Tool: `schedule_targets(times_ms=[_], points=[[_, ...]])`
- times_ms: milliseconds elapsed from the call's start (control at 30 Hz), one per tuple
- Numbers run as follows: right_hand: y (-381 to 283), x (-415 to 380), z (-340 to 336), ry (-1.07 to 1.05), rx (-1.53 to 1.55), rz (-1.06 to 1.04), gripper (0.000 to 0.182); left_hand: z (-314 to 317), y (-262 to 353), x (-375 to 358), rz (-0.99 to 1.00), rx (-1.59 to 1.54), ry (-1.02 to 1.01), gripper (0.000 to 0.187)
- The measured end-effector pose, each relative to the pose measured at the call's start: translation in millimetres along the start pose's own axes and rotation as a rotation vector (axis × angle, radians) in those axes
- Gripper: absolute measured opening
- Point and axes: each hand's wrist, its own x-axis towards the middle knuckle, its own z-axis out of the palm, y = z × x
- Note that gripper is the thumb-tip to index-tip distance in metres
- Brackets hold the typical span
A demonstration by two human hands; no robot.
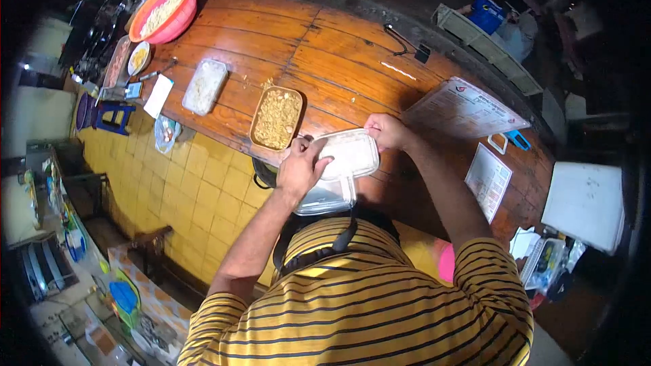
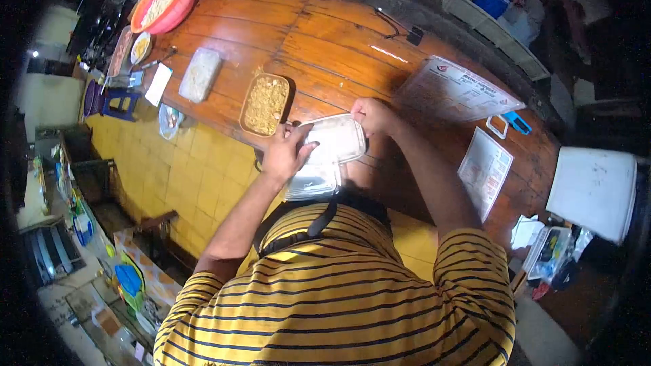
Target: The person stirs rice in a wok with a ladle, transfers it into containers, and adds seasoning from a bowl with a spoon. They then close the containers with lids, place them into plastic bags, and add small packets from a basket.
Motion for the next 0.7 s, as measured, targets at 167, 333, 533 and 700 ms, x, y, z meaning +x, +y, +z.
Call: schedule_targets(times_ms=[167, 333, 533, 700], points=[[1, -5, 2, 0.094, 0.186, 0.161, 0.02, 6, 19, -28, -0.004, 0.269, -0.14, 0.063], [9, -49, 40, 0.509, -0.279, -0.346, 0.052, 21, -12, -35, -0.019, 0.02, -0.072, 0.064], [14, -57, 52, 0.506, -0.837, -0.544, 0.054, 21, -20, -38, 0.039, 0.12, 0.114, 0.06], [6, -74, 54, 0.532, -0.593, -0.415, 0.049, 47, -25, -47, -0.211, -0.46, 0.197, 0.042]])
